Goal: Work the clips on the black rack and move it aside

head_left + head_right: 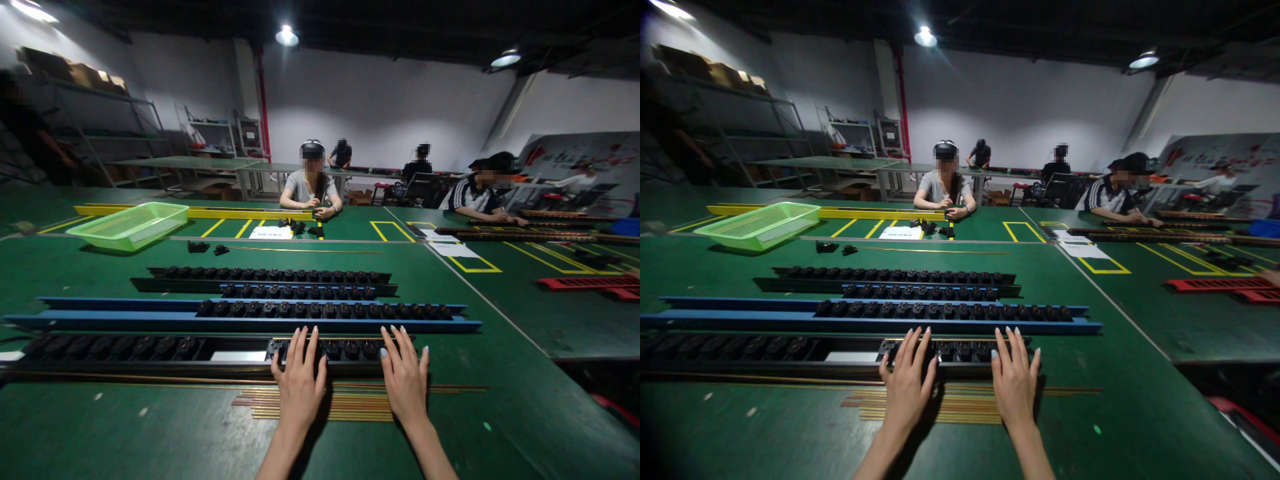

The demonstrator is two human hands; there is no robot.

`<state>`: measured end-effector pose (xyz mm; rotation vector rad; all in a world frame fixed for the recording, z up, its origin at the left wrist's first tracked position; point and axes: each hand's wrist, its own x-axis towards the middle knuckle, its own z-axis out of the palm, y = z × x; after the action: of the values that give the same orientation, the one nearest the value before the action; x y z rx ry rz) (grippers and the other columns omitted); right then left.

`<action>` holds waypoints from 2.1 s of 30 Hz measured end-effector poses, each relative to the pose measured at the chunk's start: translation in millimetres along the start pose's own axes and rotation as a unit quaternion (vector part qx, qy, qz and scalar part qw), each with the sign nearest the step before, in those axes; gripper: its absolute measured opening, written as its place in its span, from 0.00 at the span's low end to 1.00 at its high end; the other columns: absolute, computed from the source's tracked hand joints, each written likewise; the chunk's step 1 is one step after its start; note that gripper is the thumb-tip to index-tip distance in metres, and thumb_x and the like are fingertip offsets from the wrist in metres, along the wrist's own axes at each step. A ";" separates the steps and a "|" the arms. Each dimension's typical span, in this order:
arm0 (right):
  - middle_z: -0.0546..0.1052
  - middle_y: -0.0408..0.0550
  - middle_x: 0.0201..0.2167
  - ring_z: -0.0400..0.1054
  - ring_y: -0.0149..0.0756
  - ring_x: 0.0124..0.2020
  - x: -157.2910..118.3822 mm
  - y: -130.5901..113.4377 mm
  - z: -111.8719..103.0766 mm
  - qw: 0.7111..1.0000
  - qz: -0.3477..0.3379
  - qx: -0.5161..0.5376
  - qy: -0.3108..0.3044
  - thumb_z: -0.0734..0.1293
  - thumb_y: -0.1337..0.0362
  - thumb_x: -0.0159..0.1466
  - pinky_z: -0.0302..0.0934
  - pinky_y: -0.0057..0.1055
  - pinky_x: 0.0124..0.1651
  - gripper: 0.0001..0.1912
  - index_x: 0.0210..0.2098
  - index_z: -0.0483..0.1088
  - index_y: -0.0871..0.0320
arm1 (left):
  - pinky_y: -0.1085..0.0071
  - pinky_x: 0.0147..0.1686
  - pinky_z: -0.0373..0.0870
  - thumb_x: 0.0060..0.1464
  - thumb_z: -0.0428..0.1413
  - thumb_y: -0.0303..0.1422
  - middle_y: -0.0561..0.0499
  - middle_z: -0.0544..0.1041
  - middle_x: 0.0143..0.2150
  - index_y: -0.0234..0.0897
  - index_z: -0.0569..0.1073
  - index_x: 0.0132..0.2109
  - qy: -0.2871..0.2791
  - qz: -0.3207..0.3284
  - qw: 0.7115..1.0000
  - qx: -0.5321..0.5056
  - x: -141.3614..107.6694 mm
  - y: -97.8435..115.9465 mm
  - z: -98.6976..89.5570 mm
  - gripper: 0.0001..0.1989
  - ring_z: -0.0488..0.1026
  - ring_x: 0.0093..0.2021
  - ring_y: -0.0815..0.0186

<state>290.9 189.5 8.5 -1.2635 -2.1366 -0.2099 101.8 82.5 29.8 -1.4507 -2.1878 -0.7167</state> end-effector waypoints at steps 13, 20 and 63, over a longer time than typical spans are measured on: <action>0.63 0.50 0.62 0.48 0.42 0.66 -1.1 -2.8 -0.3 1.000 0.000 0.007 0.002 0.50 0.60 0.70 0.38 0.59 0.64 0.23 0.63 0.55 0.49 | 0.49 0.64 0.30 0.62 0.44 0.37 0.44 0.64 0.64 0.42 0.58 0.64 0.020 0.024 0.999 -0.007 6.5 21.5 1.1 0.24 0.55 0.66 0.58; 0.60 0.49 0.64 0.47 0.42 0.67 0.1 -4.7 -4.1 1.000 0.004 -0.009 -0.010 0.49 0.61 0.70 0.37 0.60 0.64 0.24 0.63 0.55 0.49 | 0.54 0.64 0.21 0.62 0.43 0.36 0.48 0.64 0.64 0.43 0.59 0.64 0.016 0.097 0.995 -0.030 7.4 38.6 6.0 0.23 0.57 0.64 0.65; 0.65 0.50 0.61 0.55 0.37 0.64 3.7 -32.9 2.3 0.993 -0.108 0.031 0.035 0.52 0.67 0.68 0.29 0.50 0.67 0.27 0.66 0.49 0.58 | 0.57 0.66 0.24 0.61 0.44 0.31 0.51 0.66 0.63 0.38 0.61 0.62 0.060 0.092 0.993 -0.029 3.6 38.5 16.5 0.23 0.57 0.63 0.68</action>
<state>261.3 175.9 14.7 -0.9757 -2.2004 -0.2728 135.2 107.8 26.4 -1.5706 -1.9282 -0.7870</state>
